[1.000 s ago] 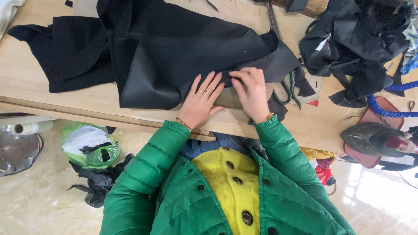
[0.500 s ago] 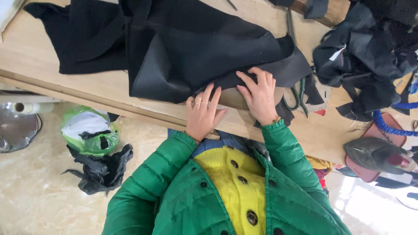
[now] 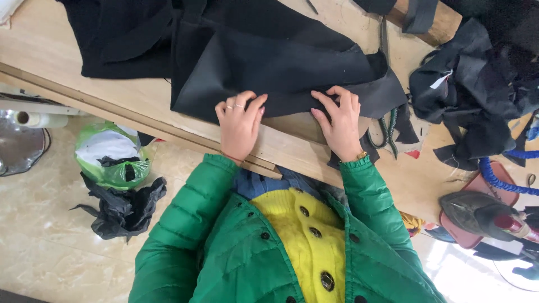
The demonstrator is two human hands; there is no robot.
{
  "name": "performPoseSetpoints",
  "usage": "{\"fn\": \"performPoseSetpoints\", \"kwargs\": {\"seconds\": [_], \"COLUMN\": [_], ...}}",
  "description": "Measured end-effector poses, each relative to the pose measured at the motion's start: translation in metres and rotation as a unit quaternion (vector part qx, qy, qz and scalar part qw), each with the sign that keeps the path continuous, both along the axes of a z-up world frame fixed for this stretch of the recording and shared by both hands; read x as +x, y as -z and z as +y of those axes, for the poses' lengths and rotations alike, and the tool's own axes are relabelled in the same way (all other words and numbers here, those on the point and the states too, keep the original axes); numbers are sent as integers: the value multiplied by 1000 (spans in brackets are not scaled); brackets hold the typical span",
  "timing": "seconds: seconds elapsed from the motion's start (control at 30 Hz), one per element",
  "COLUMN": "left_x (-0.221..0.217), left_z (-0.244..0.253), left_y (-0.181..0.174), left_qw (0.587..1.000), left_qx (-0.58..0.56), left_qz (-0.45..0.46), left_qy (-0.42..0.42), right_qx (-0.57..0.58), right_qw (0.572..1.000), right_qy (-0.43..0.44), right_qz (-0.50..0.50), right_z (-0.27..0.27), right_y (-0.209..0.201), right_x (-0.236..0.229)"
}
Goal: The person irons a black fabric piece on a wooden table using a steam iron. They then use scissors to cut the fabric into strips and smaller pieces, arranging the cut sections on the table.
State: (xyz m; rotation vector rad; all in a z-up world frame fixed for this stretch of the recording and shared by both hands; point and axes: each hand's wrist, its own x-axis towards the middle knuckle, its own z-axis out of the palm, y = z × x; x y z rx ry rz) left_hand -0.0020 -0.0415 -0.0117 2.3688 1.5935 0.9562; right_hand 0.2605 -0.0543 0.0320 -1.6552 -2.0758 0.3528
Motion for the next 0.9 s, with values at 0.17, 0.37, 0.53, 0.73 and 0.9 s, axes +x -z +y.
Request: {"fn": "performPoseSetpoints", "kwargs": {"seconds": [0.17, 0.37, 0.53, 0.73, 0.9], "left_x": [-12, -14, -14, -9, -5], "left_z": [12, 10, 6, -5, -15], "left_y": [7, -7, -16, -31, -20], "left_qw": [985, 957, 962, 954, 948], "left_qx": [-85, -146, -142, -149, -125], "left_qz": [-149, -247, -228, -257, -292], "left_qy": [31, 38, 43, 37, 3], "right_qx": [-3, -8, -30, 21, -83], "right_qw": [1000, 1000, 997, 995, 969], "right_qy": [-9, -23, -31, 34, 232], "right_qz": [9, 17, 61, 93, -27], "right_z": [1, -1, -5, -31, -73], "right_y": [2, -2, -15, -35, 44], "right_x": [3, 5, 10, 76, 166]}}
